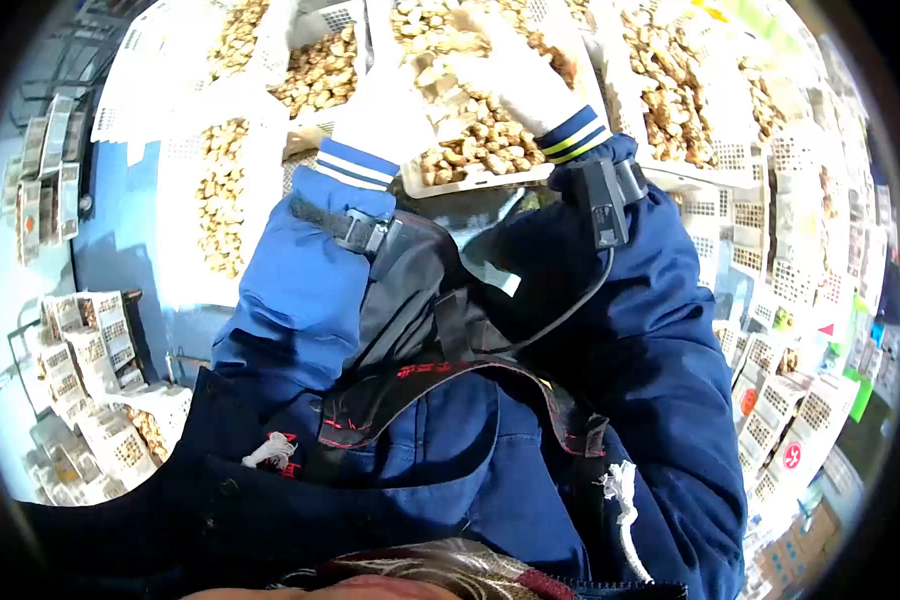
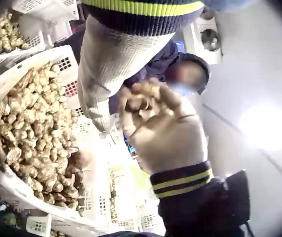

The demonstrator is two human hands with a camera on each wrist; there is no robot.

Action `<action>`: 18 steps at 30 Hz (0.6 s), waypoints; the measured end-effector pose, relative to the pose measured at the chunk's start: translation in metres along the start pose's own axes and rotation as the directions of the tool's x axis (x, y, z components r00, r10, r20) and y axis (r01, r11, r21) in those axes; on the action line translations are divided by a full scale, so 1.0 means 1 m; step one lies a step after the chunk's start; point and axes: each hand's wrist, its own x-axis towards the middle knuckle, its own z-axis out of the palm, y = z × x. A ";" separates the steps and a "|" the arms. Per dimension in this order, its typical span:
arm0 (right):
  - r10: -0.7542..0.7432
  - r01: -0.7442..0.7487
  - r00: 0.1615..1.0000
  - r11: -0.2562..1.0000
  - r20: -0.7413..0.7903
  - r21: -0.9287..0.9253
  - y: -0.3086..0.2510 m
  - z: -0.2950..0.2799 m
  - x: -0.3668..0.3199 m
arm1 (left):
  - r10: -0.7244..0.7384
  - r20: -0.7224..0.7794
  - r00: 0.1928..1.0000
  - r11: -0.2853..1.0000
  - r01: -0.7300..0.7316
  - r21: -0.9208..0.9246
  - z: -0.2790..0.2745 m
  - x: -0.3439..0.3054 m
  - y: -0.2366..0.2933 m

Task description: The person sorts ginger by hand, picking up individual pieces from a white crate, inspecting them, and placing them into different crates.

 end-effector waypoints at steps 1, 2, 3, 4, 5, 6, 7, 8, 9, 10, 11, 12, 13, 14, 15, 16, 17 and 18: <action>0.201 -0.221 0.974 0.936 0.101 0.274 -0.002 -0.010 -0.006 | 0.041 0.051 0.998 0.962 -0.053 0.267 -0.001 0.000 -0.002; 0.391 -0.435 0.899 0.753 0.196 0.494 -0.007 -0.020 -0.012 | -0.041 -0.009 0.999 0.964 0.042 0.262 0.001 -0.002 -0.003; 0.545 -0.554 0.814 0.627 0.200 0.547 0.003 -0.025 -0.019 | -0.123 -0.070 0.990 0.959 0.136 0.248 -0.001 0.002 0.015; 0.170 -0.144 0.983 0.944 -0.065 0.295 0.031 -0.009 -0.004 | -0.203 -0.129 0.971 0.947 0.228 0.225 -0.003 0.005 0.033; 0.243 -0.242 0.970 0.967 -0.012 0.077 0.046 -0.010 -0.014 | -0.304 -0.166 0.938 0.952 0.294 -0.083 -0.008 0.008 0.024; 0.324 -0.317 0.946 0.936 0.019 -0.152 0.054 -0.018 -0.023 | -0.405 -0.167 0.899 0.866 0.319 -0.385 -0.013 0.013 0.014; 0.408 -0.368 0.913 0.851 0.029 -0.375 0.057 -0.021 -0.029 | -0.500 -0.132 0.856 0.695 0.306 -0.651 -0.019 0.019 0.010; 0.606 -0.547 0.788 0.770 0.107 -0.327 0.061 -0.011 -0.033 | -0.453 -0.168 0.876 0.744 0.267 -0.613 -0.020 0.020 0.008; 0.519 -0.447 0.849 0.803 0.096 -0.395 0.083 0.007 -0.046 | -0.403 -0.204 0.892 0.789 0.226 -0.572 -0.023 0.023 0.011; 0.422 -0.325 0.894 0.843 0.153 -0.428 0.094 0.019 -0.054 | -0.352 -0.239 0.905 0.829 0.183 -0.528 -0.025 0.026 0.014; 0.317 -0.194 0.924 0.872 0.214 -0.450 0.102 0.032 -0.056 | -0.173 -0.301 0.938 0.985 0.163 -0.058 -0.031 0.027 0.023; 0.379 -0.229 0.901 0.828 0.211 -0.512 0.107 0.047 -0.053 | -0.169 -0.347 0.923 0.972 0.215 0.099 -0.039 0.028 0.045; 0.434 -0.257 0.879 0.781 0.198 -0.569 0.114 0.063 -0.050 | -0.150 -0.391 0.908 0.930 0.264 0.256 -0.041 0.032 0.060; 0.416 -0.202 0.881 0.760 0.224 -0.617 0.132 0.077 -0.050 | -0.206 -0.387 0.899 0.977 0.211 -0.031 -0.035 0.035 0.054; 0.425 -0.145 0.868 0.710 0.256 -0.689 0.133 0.081 -0.046 | -0.262 -0.382 0.886 0.938 0.141 -0.316 -0.030 0.039 0.051; 0.486 -0.172 0.835 0.674 0.257 -0.718 0.135 0.085 -0.040 | -0.309 -0.379 0.872 0.873 0.102 -0.476 -0.029 0.038 0.050; 0.549 -0.195 0.796 0.634 0.257 -0.749 0.136 0.087 -0.036 | -0.319 -0.382 0.867 0.854 0.088 -0.513 -0.031 0.036 0.047; 0.551 -0.238 0.796 0.665 0.250 -0.708 0.141 0.084 -0.036 | -0.329 -0.385 0.862 0.833 0.073 -0.549 -0.033 0.035 0.046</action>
